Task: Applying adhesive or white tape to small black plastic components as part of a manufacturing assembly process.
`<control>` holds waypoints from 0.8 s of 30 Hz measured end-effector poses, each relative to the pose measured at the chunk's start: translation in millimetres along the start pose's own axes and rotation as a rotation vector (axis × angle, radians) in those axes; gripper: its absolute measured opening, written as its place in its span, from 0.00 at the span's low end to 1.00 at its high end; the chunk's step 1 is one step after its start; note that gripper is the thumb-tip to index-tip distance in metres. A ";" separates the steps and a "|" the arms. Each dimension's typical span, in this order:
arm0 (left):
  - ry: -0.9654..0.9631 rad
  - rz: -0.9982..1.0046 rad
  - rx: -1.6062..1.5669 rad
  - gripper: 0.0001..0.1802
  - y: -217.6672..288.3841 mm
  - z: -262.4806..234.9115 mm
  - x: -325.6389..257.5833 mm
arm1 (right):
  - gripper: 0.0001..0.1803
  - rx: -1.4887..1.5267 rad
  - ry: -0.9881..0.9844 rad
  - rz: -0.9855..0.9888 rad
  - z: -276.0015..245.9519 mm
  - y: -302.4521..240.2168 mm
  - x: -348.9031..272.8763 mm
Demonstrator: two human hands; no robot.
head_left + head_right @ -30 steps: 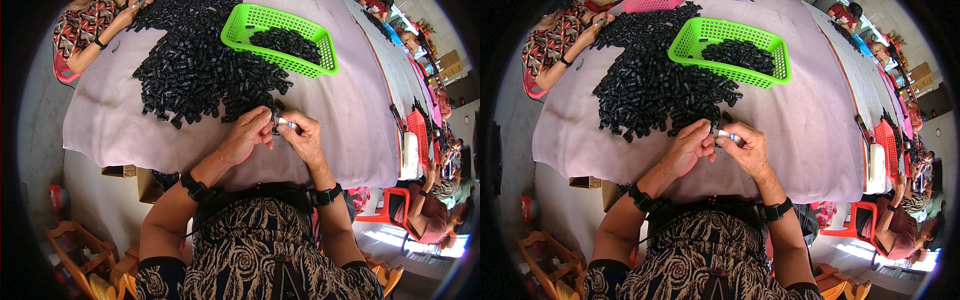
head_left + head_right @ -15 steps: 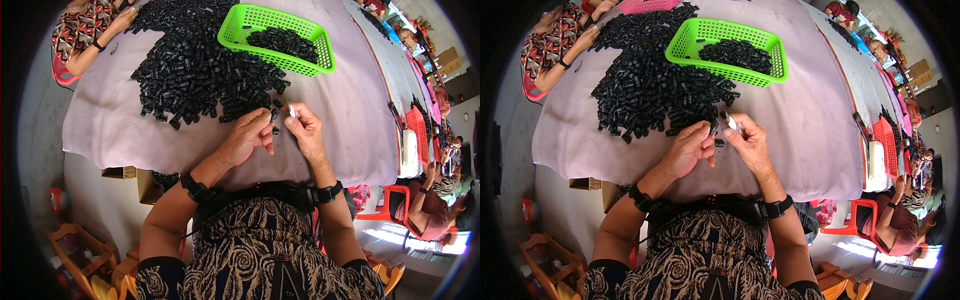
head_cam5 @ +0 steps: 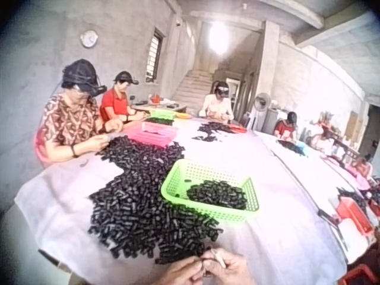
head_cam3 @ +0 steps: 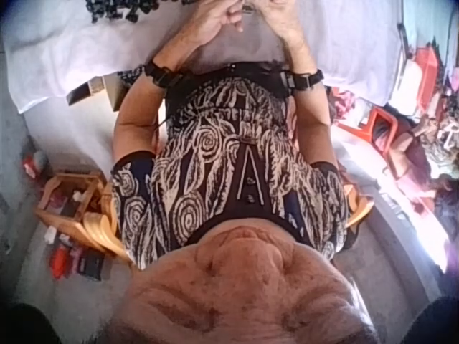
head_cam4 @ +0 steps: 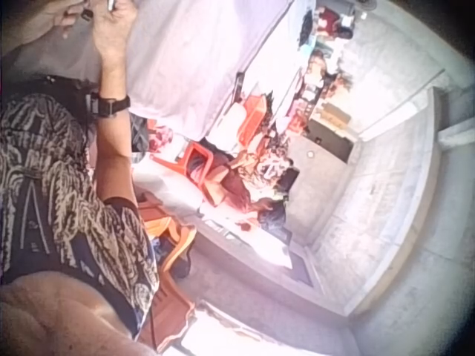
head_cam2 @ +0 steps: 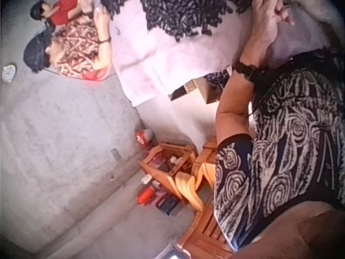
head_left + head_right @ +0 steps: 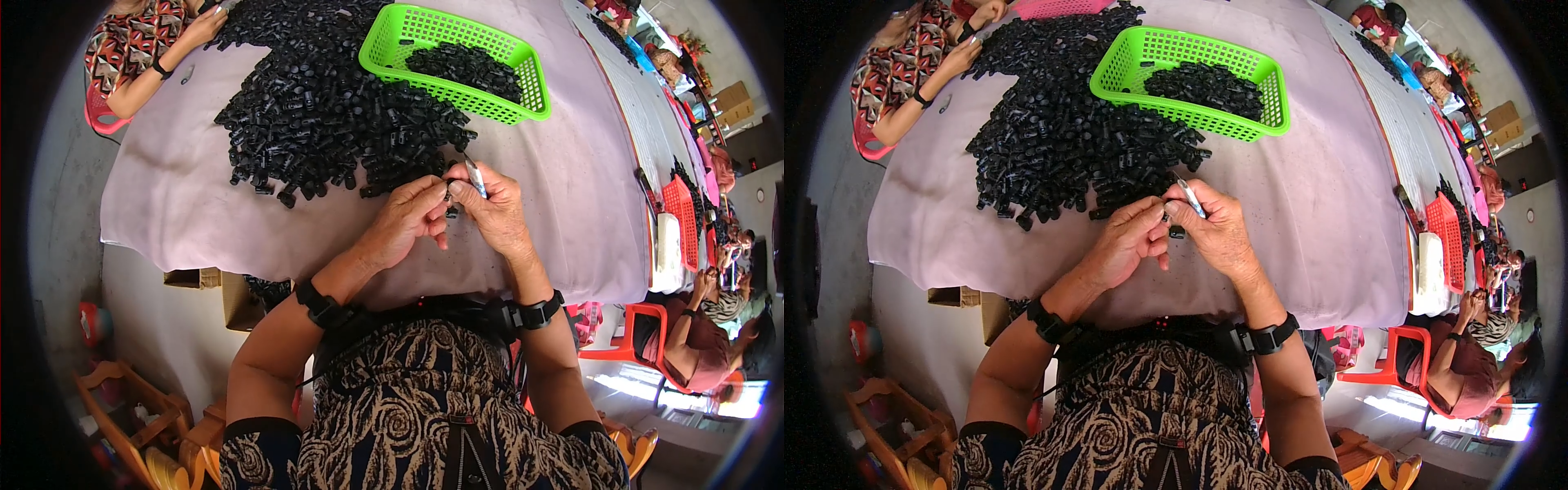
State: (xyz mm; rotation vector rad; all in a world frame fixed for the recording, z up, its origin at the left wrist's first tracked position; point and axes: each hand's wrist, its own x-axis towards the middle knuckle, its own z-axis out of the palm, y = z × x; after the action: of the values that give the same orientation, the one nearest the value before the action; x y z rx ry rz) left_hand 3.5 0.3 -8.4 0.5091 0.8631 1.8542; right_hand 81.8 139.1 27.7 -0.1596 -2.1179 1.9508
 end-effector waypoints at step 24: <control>-0.009 -0.026 -0.059 0.12 4.1 0.2 -0.7 | 0.11 -0.205 0.144 -0.165 -5.4 11.7 -8.2</control>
State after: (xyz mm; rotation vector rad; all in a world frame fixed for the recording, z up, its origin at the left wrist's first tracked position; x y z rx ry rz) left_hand 1.4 -1.4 -5.1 0.4669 0.8026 1.8465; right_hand 89.9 143.3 15.5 -0.1537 -2.1580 1.5812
